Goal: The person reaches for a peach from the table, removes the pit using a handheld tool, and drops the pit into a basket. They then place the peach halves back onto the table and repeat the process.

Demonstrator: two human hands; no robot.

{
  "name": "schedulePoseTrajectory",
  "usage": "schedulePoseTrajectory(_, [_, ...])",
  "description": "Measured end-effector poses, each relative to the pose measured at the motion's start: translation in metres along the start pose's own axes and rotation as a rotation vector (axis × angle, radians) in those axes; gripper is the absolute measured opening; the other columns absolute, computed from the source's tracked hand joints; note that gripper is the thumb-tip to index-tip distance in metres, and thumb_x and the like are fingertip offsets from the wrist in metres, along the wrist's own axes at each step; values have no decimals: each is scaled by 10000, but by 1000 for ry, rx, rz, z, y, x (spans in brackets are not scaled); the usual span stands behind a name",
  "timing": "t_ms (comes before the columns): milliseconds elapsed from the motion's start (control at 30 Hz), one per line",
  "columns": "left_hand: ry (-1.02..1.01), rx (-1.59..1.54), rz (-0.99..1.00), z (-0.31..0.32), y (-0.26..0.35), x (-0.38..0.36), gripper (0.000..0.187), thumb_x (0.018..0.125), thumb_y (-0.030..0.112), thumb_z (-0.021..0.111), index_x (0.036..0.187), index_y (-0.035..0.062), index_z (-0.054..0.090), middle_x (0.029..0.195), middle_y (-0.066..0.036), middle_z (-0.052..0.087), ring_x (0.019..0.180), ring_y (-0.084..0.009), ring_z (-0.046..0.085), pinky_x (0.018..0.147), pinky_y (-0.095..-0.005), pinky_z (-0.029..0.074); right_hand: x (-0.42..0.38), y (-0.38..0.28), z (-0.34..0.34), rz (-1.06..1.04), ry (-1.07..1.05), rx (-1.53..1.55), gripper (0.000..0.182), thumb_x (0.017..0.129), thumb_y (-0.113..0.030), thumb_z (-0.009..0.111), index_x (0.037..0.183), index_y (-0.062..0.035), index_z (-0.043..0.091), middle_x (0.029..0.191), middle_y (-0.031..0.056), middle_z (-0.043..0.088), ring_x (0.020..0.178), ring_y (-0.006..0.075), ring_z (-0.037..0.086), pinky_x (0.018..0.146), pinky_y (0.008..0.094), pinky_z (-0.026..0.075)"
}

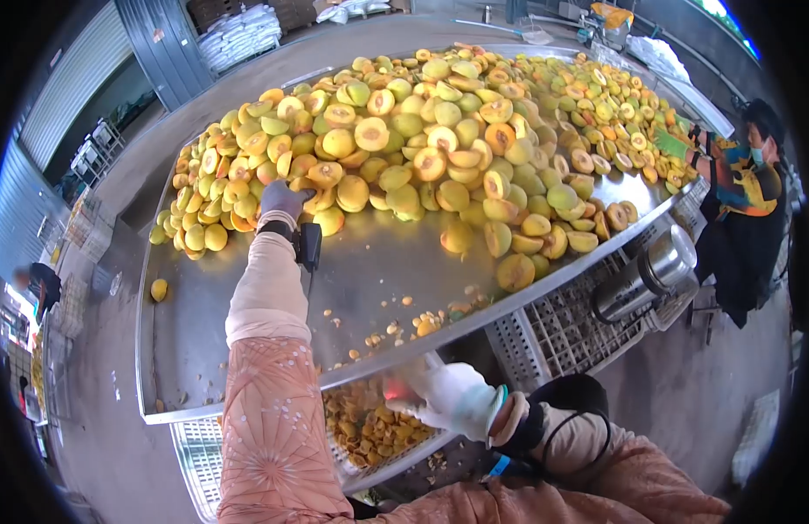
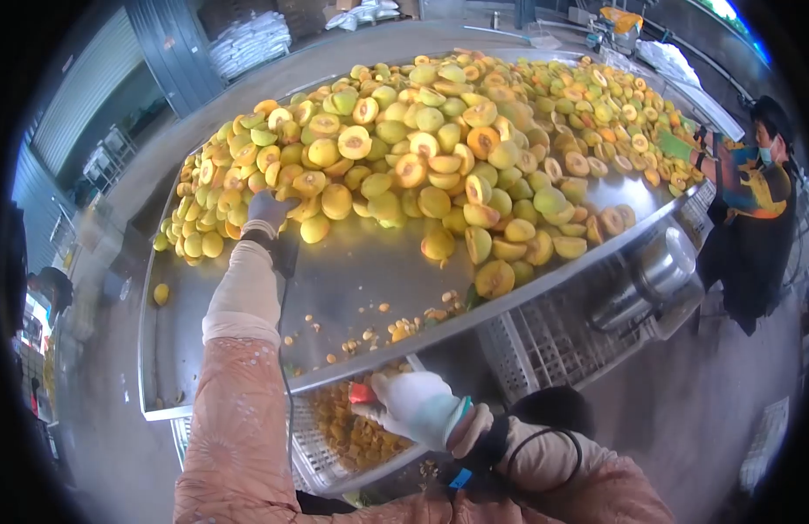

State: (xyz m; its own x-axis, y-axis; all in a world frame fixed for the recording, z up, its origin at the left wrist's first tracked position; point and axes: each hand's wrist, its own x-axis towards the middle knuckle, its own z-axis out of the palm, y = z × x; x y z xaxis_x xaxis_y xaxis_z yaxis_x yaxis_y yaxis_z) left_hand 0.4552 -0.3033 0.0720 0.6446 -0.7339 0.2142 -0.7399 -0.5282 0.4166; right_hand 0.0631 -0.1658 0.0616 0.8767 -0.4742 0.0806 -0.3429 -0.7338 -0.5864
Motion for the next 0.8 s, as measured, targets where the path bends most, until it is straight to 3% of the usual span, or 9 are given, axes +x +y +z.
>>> schedulePoseTrajectory(67, [-69,61,94,-6,-4,-25,571,642,323,809,1066,-7,615,987,-221,652,988,-347,609,865,-409,474,-1,-6,0,25,-59,16,427,879,-463,531,839,-39,568,668,171,618,634,366,615,591,453,484])
schedulePoseTrajectory(200, [-335,-769,-111,-36,13,-111,410,781,320,738,1017,12,608,832,-75,645,604,-139,632,464,-219,442,-5,-15,-5,51,69,75,404,879,-434,548,922,-36,600,745,180,640,690,375,620,687,438,491])
schedulePoseTrajectory(267, [-292,-1003,95,-56,21,-177,381,815,293,703,1056,21,587,816,-55,638,568,-116,605,450,-210,416,-3,-7,3,7,136,98,440,871,-479,544,950,-48,584,846,214,620,791,391,609,689,451,475])
schedulePoseTrajectory(300, [-433,-1222,-146,-52,10,-195,391,837,287,676,1090,13,561,815,-62,631,562,-137,600,476,-225,451,-1,-7,7,-22,214,179,468,872,-491,543,970,-38,599,864,221,620,829,411,596,737,438,468])
schedulePoseTrajectory(400, [-376,-1489,-253,-62,11,-281,380,863,301,640,1094,10,559,863,-92,634,689,-184,637,585,-257,515,-8,-39,-1,51,156,578,407,894,-352,585,1091,3,599,957,221,638,922,373,592,824,386,450])
schedulePoseTrajectory(500, [-222,-1804,-543,-74,18,-340,349,892,283,598,1107,12,556,941,-120,630,864,-230,639,738,-302,536,-14,-58,11,74,30,485,418,906,-384,557,1060,1,604,919,232,638,893,397,595,768,393,458])
schedulePoseTrajectory(533, [-209,-1800,-555,-79,22,-357,349,892,283,598,1107,12,556,941,-120,630,864,-230,639,738,-302,536,-16,-65,11,130,-85,467,426,907,-392,550,1048,6,605,895,237,638,876,405,596,756,404,459])
schedulePoseTrajectory(633, [187,-561,220,-91,19,-393,391,844,30,572,1217,-17,462,1098,-153,618,1003,-238,612,875,-310,488,-18,-74,33,65,-58,490,435,911,-401,544,996,21,605,828,251,626,824,425,595,702,425,456])
schedulePoseTrajectory(800, [213,-1010,227,-81,10,-394,349,868,64,556,1199,-19,483,1110,-143,609,996,-231,606,867,-316,487,-18,-87,39,134,-111,506,485,927,-450,476,989,10,615,858,254,629,862,427,590,730,450,452])
